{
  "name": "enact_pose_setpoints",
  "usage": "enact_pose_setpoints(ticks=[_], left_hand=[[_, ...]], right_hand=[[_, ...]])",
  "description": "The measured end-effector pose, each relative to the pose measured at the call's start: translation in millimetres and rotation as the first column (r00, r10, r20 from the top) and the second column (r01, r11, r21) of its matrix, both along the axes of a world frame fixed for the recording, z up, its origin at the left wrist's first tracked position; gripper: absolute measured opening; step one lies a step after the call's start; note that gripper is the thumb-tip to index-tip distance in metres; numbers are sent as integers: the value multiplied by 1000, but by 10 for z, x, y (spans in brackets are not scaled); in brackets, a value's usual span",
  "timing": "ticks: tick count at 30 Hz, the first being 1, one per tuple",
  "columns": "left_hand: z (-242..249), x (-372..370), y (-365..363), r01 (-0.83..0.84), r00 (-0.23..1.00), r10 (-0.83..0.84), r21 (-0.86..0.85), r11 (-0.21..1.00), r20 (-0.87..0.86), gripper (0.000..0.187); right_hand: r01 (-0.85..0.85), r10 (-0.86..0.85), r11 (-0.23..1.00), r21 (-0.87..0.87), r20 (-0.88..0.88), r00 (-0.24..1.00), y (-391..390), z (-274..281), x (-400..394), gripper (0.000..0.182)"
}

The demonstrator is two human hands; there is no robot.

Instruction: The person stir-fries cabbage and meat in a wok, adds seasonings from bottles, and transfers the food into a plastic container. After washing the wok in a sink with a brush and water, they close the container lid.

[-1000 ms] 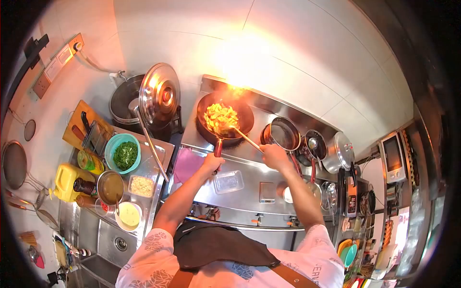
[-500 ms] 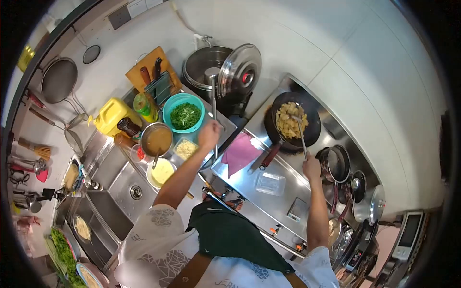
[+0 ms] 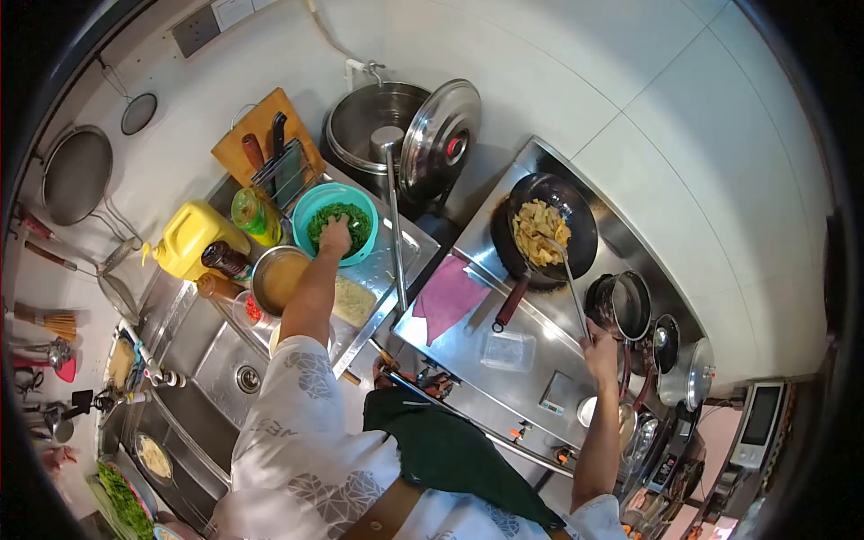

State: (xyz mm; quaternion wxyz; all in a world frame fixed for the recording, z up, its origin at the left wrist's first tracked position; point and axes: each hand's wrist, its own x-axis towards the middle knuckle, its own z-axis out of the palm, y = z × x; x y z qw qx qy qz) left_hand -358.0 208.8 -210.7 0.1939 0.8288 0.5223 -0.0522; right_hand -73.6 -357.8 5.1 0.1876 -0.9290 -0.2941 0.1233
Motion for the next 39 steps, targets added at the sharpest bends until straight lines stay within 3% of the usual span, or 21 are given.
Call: enact_pose_setpoints(ticks=[3, 4, 7, 8, 9, 10, 11, 12, 15, 18, 19, 22, 26, 28, 31, 32, 33, 34, 35, 38, 39], left_hand=[[-125, -54, 218, 69, 996, -70, 16, 997, 46, 39], [64, -86, 233, 98, 993, -100, 25, 995, 59, 38], [21, -177, 481, 106, 972, -93, -51, 993, 218, 40], [-395, -227, 709, 74, 915, -52, -40, 996, 400, 45], [-394, -229, 704, 2, 881, 65, -141, 990, 469, 46], [-343, -232, 687, -60, 832, 184, -245, 968, 523, 47], [-288, -239, 670, -112, 769, 304, -351, 930, 562, 48], [361, -224, 362, -158, 712, 495, -573, 804, 498, 44], [327, -228, 365, -126, 493, 699, -753, 646, 518, 36], [55, -397, 590, 29, 362, 786, -849, 528, 501, 29], [-300, -502, 804, 125, 418, 625, -723, 679, 659, 25], [-17, -486, 725, 138, 217, 875, -901, 411, 433, 18], [262, -449, 606, 128, 187, 881, -900, 416, 434, 17], [737, -266, 310, 100, 196, 864, -886, 452, 463, 16], [1091, 176, -101, 257, 219, 836, -856, 449, 504, 17], [1066, 375, -168, 348, 228, 847, -853, 389, 480, 18], [1279, 606, -432, 334, 312, 779, -831, 446, 543, 21], [1359, 860, -616, 364, 325, 781, -833, 417, 533, 22], [1229, 1116, -660, 538, 341, 759, -777, 326, 554, 23], [1551, 1980, -1338, 565, 370, 763, -780, 268, 530, 20], [1531, 2266, -1474, 606, 383, 729, -750, 265, 567, 18]], right_hand=[[47, -45, 998, 29, -59, 997, 5, 75, 7, 49], [47, -45, 998, 44, -63, 997, -22, 44, 19, 49], [51, -45, 996, 68, -80, 996, -68, -17, 81, 50], [52, -46, 997, 65, -92, 995, -28, -1, 79, 50], [53, -46, 997, 63, -105, 993, -16, -4, 69, 50], [-33, 30, 997, 65, 48, 998, -60, -122, 115, 47], [23, -19, 995, 100, -43, 999, -102, -230, 175, 46], [81, -63, 988, 130, -135, 989, -135, -331, 235, 46], [349, -199, 904, 246, -479, 855, 41, -55, 79, 47], [565, -219, 765, 309, -700, 680, 235, 43, -57, 52], [626, -218, 707, 328, -742, 634, 229, 46, -49, 54], [701, -143, 627, 340, -834, 532, 295, -144, -17, 46], [716, -71, 647, 261, -914, 398, 313, -470, 51, 33], [656, -126, 695, 296, -848, 516, 265, -406, 26, 28], [593, -219, 749, 295, -735, 642, 195, -473, 25, 24], [578, -250, 763, 288, -693, 676, 157, -508, 39, 24], [567, -220, 774, 283, -719, 659, 105, -505, 56, 30], [555, -189, 783, 281, -742, 643, 57, -487, 86, 39], [540, -157, 793, 281, -763, 627, 17, -458, 121, 50], [641, -163, 654, 402, -753, 638, -56, -203, 8, 26], [625, -146, 655, 425, -741, 656, -111, -140, 6, 28]])
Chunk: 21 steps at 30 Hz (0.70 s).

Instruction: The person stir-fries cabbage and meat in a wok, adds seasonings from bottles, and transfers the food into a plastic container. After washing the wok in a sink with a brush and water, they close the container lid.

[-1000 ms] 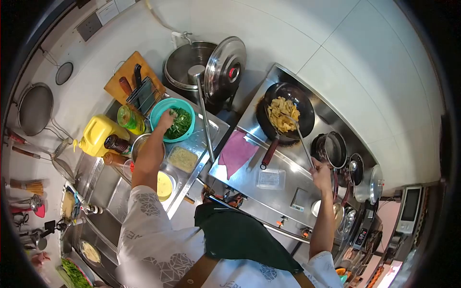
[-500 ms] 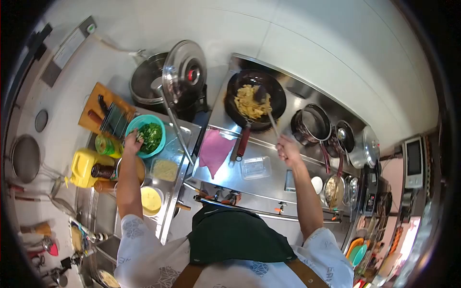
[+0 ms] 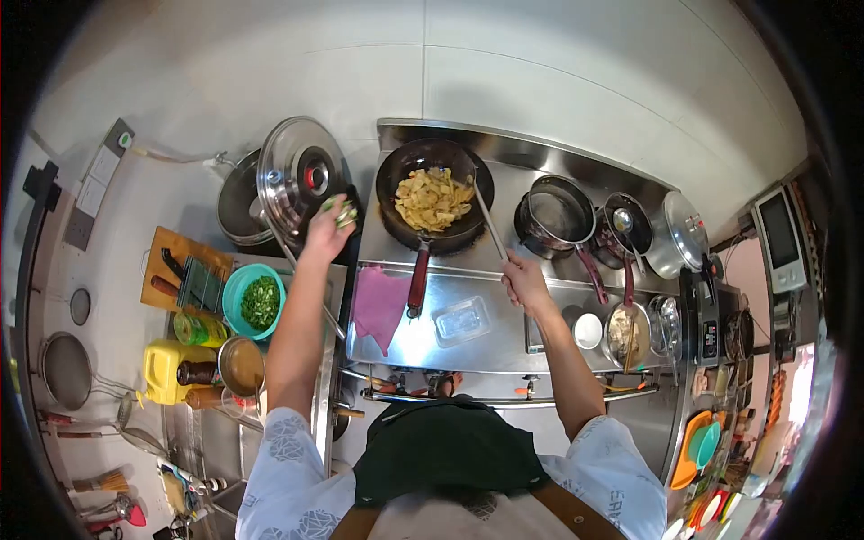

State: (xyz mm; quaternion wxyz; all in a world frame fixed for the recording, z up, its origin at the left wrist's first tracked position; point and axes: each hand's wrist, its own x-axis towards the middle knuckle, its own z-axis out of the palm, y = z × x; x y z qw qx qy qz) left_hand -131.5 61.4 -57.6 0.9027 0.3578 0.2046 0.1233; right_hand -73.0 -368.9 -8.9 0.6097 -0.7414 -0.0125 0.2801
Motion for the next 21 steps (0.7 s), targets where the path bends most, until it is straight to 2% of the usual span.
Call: enact_pose_setpoints(ticks=[2, 4, 7, 10, 11, 14, 17, 20, 21], left_hand=[[182, 512, -373, 18, 998, -13, 82, 996, -61, 20], [282, 982, -640, 30, 996, -14, 190, 981, -84, 23], [567, 1343, -958, 111, 952, -21, 280, 954, -306, 31], [562, 1616, -967, 162, 904, -22, 294, 942, -427, 36], [245, 1820, -837, 70, 922, 67, 335, 940, -381, 30], [136, 1880, -801, -3, 961, 113, 398, 917, -253, 26], [207, 1779, -886, 29, 979, 67, 460, 888, -191, 34], [316, 1712, -1048, 121, 992, -36, 832, 541, -122, 40], [586, 1559, -1194, 388, 920, -145, 791, 474, -365, 55]], right_hand=[[-18, 16, 999, 27, 48, 999, -117, 118, 25, 31], [-35, 35, 998, 61, -5, 999, -238, 228, 41, 35], [3, -1, 997, 79, -27, 1000, -365, 270, 24, 44], [26, -23, 995, 99, -30, 999, -478, 249, 35, 51], [24, -20, 994, 106, -35, 999, -510, 232, 41, 52], [31, -24, 992, 122, -54, 998, -565, 188, 128, 57], [-1, 4, 996, 87, -34, 999, -533, 149, 245, 59], [-30, 30, 999, 35, 10, 1000, -410, 224, 320, 59], [-17, 17, 999, 50, 4, 1000, -352, 231, 328, 57]])
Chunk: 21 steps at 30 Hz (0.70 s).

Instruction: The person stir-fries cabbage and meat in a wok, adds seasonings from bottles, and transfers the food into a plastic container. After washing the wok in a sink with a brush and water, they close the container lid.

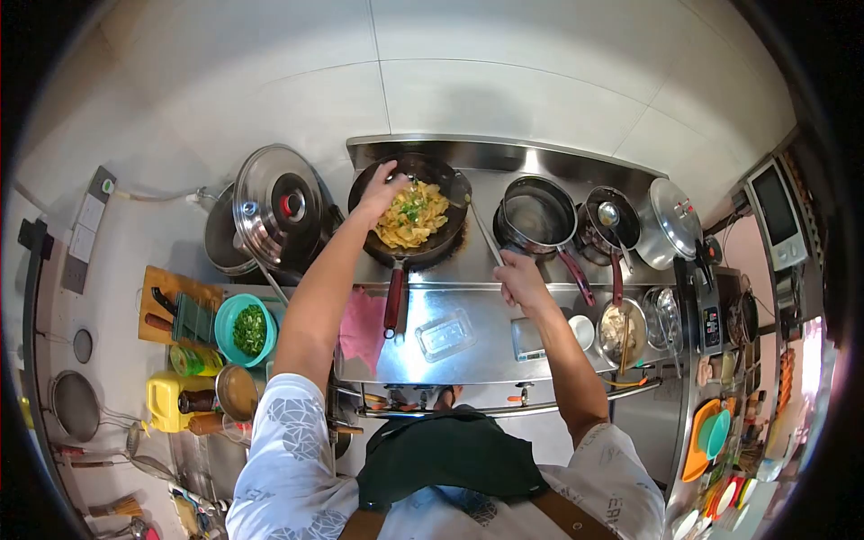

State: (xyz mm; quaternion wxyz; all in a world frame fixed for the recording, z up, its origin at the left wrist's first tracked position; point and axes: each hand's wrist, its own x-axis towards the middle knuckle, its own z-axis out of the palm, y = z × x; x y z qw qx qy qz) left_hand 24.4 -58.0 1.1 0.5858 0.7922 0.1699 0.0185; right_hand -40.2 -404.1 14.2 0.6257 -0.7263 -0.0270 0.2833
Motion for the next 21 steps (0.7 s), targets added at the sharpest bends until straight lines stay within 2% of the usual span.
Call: enact_pose_setpoints(ticks=[2, 3, 4, 5, 7, 8, 11, 12, 15, 16, 17, 18, 19, 20, 21], left_hand=[[-54, 22, -11, -72, 989, 46, -183, 981, -143, 62], [-89, 79, 9, -111, 976, 54, -269, 957, -210, 66], [-195, 157, 16, -220, 976, 201, -351, 910, -90, 58], [-277, 248, 70, -184, 983, 177, -325, 928, -52, 55], [-175, 227, 65, -118, 992, 127, -264, 957, 16, 49], [-184, 164, -40, -119, 970, 137, -104, 988, 199, 39], [-257, 18, -50, -85, 977, 144, -330, 940, 160, 35], [-426, -14, -99, -40, 908, 297, -643, 765, 297, 26], [-761, -484, -206, -185, 911, 327, -460, 869, 252, 24], [-787, -705, -284, -269, 921, 364, -447, 853, 141, 27], [-821, -950, -378, -348, 918, 396, -425, 835, 26, 33], [-988, -1136, -425, -400, 901, 434, -374, 837, 6, 35], [-1226, -1269, -445, -449, 882, 471, -323, 833, -11, 38], [-1463, -1390, -454, -468, 871, 492, -309, 828, -2, 38], [-1703, -1499, -458, -488, 859, 513, -297, 820, 5, 39]], right_hand=[[21, -21, 999, 25, -7, 1000, 145, 31, 9, 53], [63, -56, 994, 89, -74, 996, 226, 64, 8, 47], [112, -90, 982, 151, -145, 985, 307, 91, -28, 41], [167, -121, 964, 208, -219, 968, 374, 104, -68, 36], [206, -150, 954, 217, -252, 956, 495, 79, -128, 28], [230, -164, 947, 226, -275, 947, 573, 83, -142, 27], [245, -140, 933, 262, -364, 921, 783, -123, 109, 21], [242, -119, 931, 273, -399, 909, 878, -246, 268, 19], [179, -64, 963, 201, -474, 878, 1240, -332, 840, 13], [-16, 41, 997, 79, -323, 946, 1323, -272, 927, 14], [-186, 170, 980, -75, -182, 968, 1372, -199, 968, 18], [-320, 317, 914, -249, -55, 947, 1391, -152, 990, 21], [-350, 477, 824, -445, 213, 853, 1377, -228, 1015, 25], [-299, 636, 716, -630, 413, 653, 1350, -389, 1048, 30], [-176, 770, 605, -776, 516, 375, 1323, -483, 1045, 35]])
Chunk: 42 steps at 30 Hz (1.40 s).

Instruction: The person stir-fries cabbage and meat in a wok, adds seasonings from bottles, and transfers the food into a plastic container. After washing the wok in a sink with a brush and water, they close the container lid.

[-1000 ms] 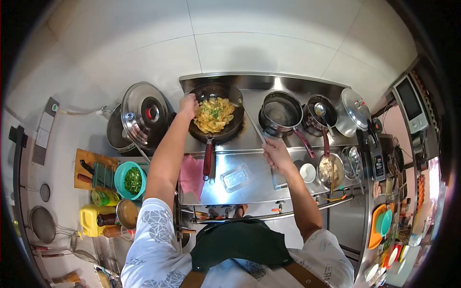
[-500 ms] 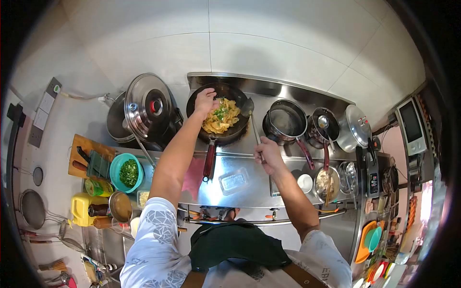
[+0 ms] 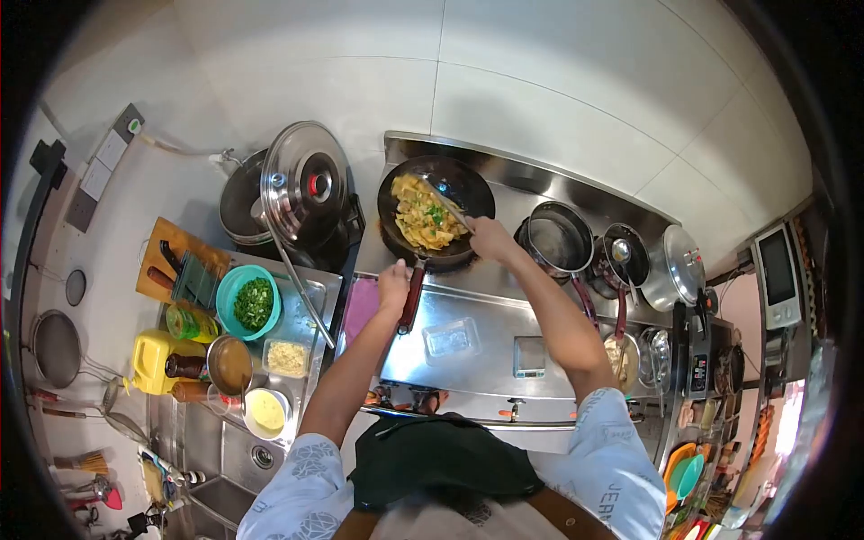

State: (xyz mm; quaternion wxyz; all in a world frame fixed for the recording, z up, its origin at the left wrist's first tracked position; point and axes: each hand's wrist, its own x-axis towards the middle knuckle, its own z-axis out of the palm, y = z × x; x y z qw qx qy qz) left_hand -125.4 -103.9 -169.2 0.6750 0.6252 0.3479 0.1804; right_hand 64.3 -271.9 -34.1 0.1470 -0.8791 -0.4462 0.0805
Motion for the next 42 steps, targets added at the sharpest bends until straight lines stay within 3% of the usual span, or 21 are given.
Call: enact_pose_setpoints(ticks=[3, 5, 7, 9, 11, 14, 16, 17, 19, 20, 22, 25, 27, 29, 30, 31, 32, 34, 37, 41, 42], left_hand=[[-68, -64, -12, -49, 997, 48, 8, 999, 68, 34], [123, -72, -32, -28, 992, 33, -41, 999, 125, 28], [517, 98, 12, 41, 983, -18, -124, 991, 183, 23], [718, 502, 94, 75, 898, -82, 33, 997, 432, 28], [1159, 760, 142, 75, 931, -130, 170, 983, 341, 44], [1523, 1178, 458, 239, 926, -262, 117, 964, 271, 58], [1691, 1152, 652, 419, 870, -385, -49, 907, 309, 60], [1701, 1125, 566, 343, 893, -302, -69, 937, 333, 55], [1748, 881, 384, 247, 914, -264, 95, 964, 307, 55], [1726, 760, 325, 200, 927, -243, 173, 965, 286, 54], [906, 792, 437, 51, 940, -105, 171, 984, 323, 44], [133, 347, 336, 71, 997, -71, 25, 997, -3, 45], [-311, 157, 47, 114, 983, -95, 122, 986, -155, 55], [195, -210, -138, 405, 867, -446, -208, 890, -223, 35], [155, -242, -158, 393, 869, -462, -322, 861, -177, 32], [105, -248, -167, 383, 871, -474, -427, 819, -127, 29], [48, -213, -162, 378, 873, -481, -522, 765, -73, 27], [-16, -158, -235, 376, 872, -478, -479, 793, -108, 22], [87, -123, -586, 279, 917, -356, -349, 895, -180, 21], [193, -90, -682, 240, 924, -309, -286, 928, -225, 21], [249, -95, -625, 267, 901, -338, -265, 926, -271, 21]], right_hand=[[-23, 31, 939, -344, 19, 999, -223, 731, -500, 42], [26, 1, 943, -332, 83, 997, -488, 1005, -715, 27], [21, 25, 922, -387, 114, 993, -737, 1359, -879, 27], [10, 55, 896, -444, 132, 990, -869, 1616, -1003, 26], [-11, 92, 865, -501, 136, 986, -959, 1758, -1096, 26], [37, 34, 873, -487, 136, 990, -828, 1218, -1107, 25], [113, -110, 922, -369, 28, 994, -744, 687, -896, 27], [153, -171, 938, -311, -32, 985, -711, 527, -818, 28], [151, -152, 964, -219, 11, 988, -729, 481, -693, 27], [147, -145, 974, -175, 22, 989, -740, 445, -678, 27], [246, -245, 958, -144, 25, 969, -512, 407, -665, 28], [264, -265, 945, -193, 22, 964, -307, 149, -756, 29], [243, -258, 948, -203, -47, 965, -361, 236, -840, 23], [37, -36, 993, -108, 18, 999, -745, 311, -607, 17], [-72, 76, 995, -68, 56, 996, -893, 360, -513, 15], [106, -124, 992, -74, -310, 943, -937, 683, -549, 13], [271, -298, 952, -141, -620, 726, -954, 1097, -589, 12], [397, -367, 905, -154, -756, 543, -985, 1405, -475, 15], [424, -453, 867, -261, -768, 453, -905, 1467, -23, 12], [581, -460, 755, -302, -877, 141, -553, 945, 615, 13], [568, -428, 774, -282, -893, 140, -447, 857, 662, 13]])
